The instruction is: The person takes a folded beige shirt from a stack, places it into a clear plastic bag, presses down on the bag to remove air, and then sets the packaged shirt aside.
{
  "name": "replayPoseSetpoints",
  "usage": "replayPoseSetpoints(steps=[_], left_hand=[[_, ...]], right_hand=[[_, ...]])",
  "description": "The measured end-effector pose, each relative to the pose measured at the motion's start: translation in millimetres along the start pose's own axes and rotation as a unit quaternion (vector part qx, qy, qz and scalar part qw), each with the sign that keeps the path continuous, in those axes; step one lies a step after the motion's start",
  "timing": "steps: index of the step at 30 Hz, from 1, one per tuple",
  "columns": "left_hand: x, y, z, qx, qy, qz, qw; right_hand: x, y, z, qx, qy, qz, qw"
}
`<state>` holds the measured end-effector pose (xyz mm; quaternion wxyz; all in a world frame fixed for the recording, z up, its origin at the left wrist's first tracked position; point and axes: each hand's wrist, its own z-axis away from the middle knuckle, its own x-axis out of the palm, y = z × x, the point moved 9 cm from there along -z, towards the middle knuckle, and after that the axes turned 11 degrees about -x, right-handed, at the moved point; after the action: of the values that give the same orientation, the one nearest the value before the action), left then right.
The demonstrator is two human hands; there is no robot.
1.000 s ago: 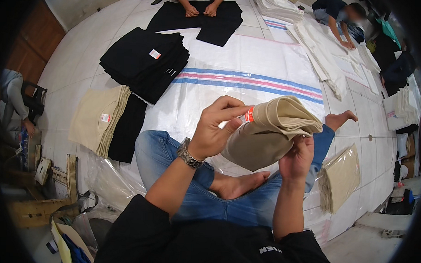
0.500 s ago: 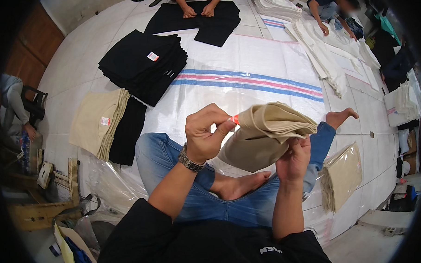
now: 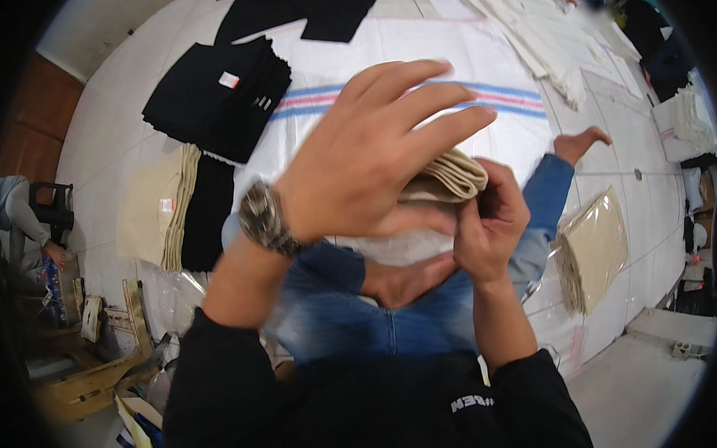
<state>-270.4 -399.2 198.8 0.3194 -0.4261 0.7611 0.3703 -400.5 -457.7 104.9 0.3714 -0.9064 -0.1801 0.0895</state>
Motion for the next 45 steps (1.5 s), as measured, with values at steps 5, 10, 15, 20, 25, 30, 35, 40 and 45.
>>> replayPoseSetpoints(steps=[5,10,15,20,25,30,35,40,45], left_hand=[[-11.7,-8.0,-39.0,0.064,-0.072,0.011,0.995],[22.9,-66.4,-80.4,-0.11,-0.144,0.263,0.948],[151.0,-178.8,-9.4,-0.277,0.001,0.252,0.927],[308.5,-208.1,149.2,-0.327,-0.333,-0.113,0.877],[296.5,-298.0,140.9,-0.396,-0.256,-0.201,0.858],[293.2,-254.4,108.3,-0.243,-0.094,0.047,0.964],[318.7,-216.4,129.3,-0.293,-0.157,0.123,0.935],[327.7,-225.3,128.0,-0.288,-0.133,0.15,0.936],[305.7,-208.0,126.3,-0.289,-0.134,0.137,0.938]], right_hand=[[0.2,-17.1,-26.4,-0.031,-0.11,0.118,0.986],[-2.9,24.4,-9.0,0.098,-0.238,0.059,0.965],[-52.1,80.0,45.8,0.39,-0.131,-0.194,0.891],[-128.6,124.9,128.4,0.537,0.016,-0.175,0.825],[-145.1,132.6,180.8,0.586,0.116,-0.217,0.772],[-109.2,142.8,169.9,0.575,0.082,-0.215,0.785],[-57.8,157.7,144.4,0.572,-0.003,-0.215,0.792],[-52.4,202.0,213.3,0.639,-0.049,-0.18,0.746],[-57.1,180.9,189.5,0.597,0.016,-0.226,0.769]])
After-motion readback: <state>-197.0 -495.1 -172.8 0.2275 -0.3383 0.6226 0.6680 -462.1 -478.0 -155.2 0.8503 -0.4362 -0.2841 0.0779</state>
